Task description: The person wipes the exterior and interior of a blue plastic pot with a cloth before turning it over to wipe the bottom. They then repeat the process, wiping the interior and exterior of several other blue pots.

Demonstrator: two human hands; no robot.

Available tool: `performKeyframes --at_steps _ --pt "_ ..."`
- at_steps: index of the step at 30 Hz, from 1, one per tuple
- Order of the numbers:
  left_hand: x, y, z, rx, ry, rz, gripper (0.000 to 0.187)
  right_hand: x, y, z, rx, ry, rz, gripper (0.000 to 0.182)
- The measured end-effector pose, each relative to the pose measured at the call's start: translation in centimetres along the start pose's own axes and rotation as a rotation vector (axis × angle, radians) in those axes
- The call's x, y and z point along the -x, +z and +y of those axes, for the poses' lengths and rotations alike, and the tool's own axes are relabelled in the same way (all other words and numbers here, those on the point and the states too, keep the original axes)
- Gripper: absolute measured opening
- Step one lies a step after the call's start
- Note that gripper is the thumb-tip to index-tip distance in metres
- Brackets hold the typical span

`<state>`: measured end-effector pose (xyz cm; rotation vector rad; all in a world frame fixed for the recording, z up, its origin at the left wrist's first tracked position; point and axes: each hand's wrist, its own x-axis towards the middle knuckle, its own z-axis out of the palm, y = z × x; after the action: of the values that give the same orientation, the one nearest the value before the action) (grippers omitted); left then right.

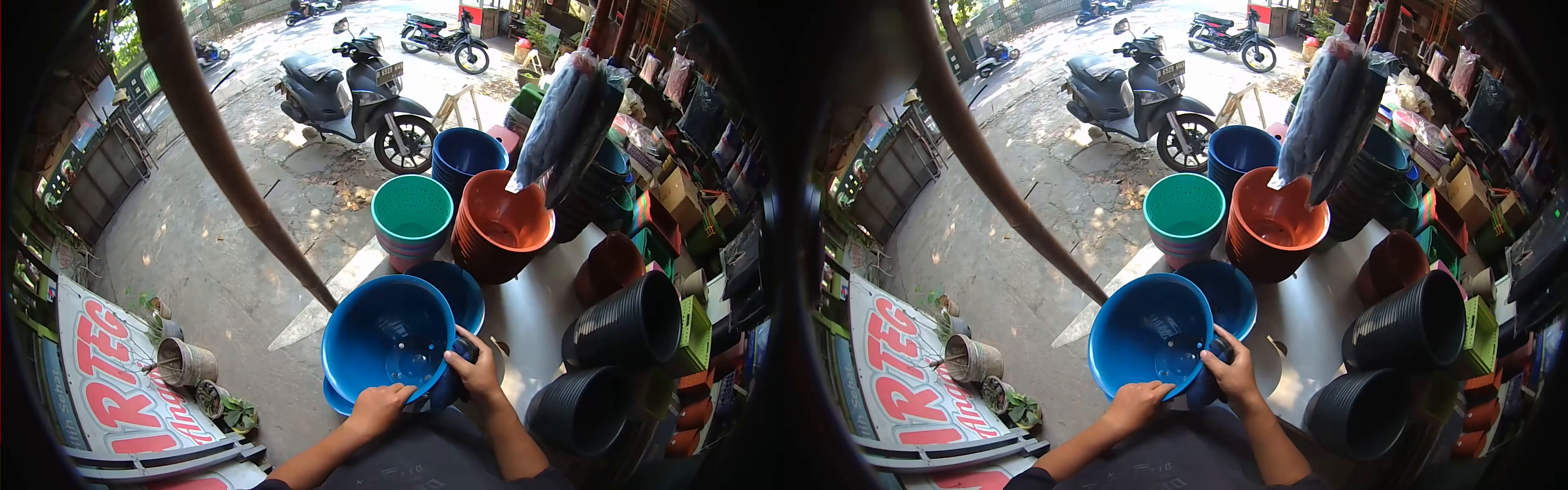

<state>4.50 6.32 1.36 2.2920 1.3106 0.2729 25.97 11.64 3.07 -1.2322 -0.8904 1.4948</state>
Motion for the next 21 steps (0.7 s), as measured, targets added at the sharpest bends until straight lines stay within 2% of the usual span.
performKeyframes --at_steps 2,4,7,10,12,16,18,19,21 --pt "-1.8 0.4 0.7 -0.037 0.036 0.008 0.029 -0.2 -1.3 -0.3 0.008 -0.048 0.038 0.053" --pt "-3.5 0.7 1.3 -0.071 0.067 0.014 0.028 -0.4 -2.5 -0.6 0.009 -0.201 0.113 0.052" --pt "-5.9 1.3 2.1 -0.112 0.053 0.019 0.027 -2.2 -5.2 1.1 -0.102 -0.206 0.122 0.052" --pt "-7.6 0.2 2.1 0.058 0.113 0.218 0.031 -4.3 -7.6 2.5 -0.107 -0.215 0.126 0.056" --pt "-7.9 -0.9 1.9 0.033 0.036 0.418 0.041 -5.6 -8.9 3.5 -0.152 -0.252 0.146 0.058" --pt "-9.2 4.0 -4.3 0.047 -0.495 0.726 0.070 -8.4 -10.7 4.3 -0.338 -0.145 0.124 0.058" --pt "-10.4 6.1 -7.0 1.039 -0.828 0.644 0.071 -9.8 -11.8 6.0 -0.383 -0.132 0.095 0.057" --pt "-11.0 7.2 -9.1 1.030 -0.846 0.551 0.062 -10.2 -12.2 6.9 -0.384 -0.102 0.091 0.056" --pt "-11.4 9.7 -10.9 0.982 -0.827 0.526 0.057 -10.8 -13.0 8.7 -0.370 -0.065 0.116 0.055"
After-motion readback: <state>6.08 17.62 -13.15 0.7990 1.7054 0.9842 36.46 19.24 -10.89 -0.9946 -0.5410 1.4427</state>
